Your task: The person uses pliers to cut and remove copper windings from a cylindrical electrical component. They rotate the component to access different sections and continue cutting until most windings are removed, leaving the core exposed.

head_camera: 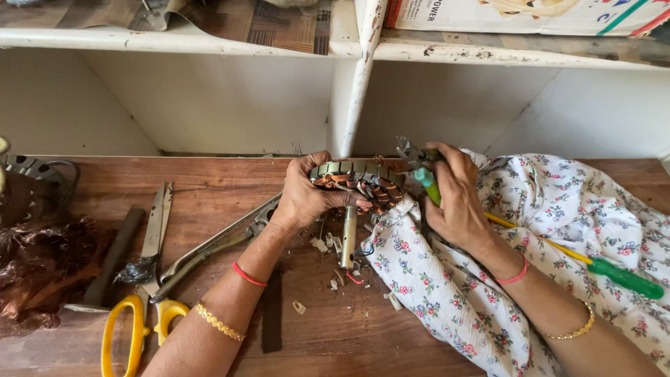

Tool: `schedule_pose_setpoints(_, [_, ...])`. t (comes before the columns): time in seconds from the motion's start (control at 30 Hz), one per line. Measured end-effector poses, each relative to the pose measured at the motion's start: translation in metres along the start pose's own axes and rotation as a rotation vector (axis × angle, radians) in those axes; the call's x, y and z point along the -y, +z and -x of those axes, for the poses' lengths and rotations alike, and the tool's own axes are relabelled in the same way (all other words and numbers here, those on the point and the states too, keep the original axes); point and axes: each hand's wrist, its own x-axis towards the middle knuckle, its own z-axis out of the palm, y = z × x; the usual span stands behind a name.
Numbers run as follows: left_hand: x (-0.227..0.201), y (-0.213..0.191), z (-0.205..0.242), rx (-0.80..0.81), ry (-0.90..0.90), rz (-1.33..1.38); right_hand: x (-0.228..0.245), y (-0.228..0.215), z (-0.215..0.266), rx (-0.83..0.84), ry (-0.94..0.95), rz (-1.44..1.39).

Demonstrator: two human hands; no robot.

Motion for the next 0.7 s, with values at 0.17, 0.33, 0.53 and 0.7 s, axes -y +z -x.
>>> schedule_pose_setpoints(0.17, [0.002, 0.0, -0.003, -0.033, 0.027, -0.032, 0.01, 0.004, 0.002, 0.017, 0.036, -0.109])
schedule_pose_setpoints(0.33, [0.003, -0.001, -0.001, -0.061, 0.037, -0.109, 0.012, 0.008, 0.004, 0.022, 0.024, -0.179])
schedule_pose_setpoints(0.53, [-0.004, 0.002, -0.002, -0.037, 0.003, 0.031, 0.003, 0.016, 0.008, 0.053, 0.056, -0.191])
schedule_pose_setpoints(0.7, [-0.002, 0.002, -0.001, -0.036, 0.024, 0.024, -0.001, 0.02, 0.01, 0.074, 0.081, -0.215])
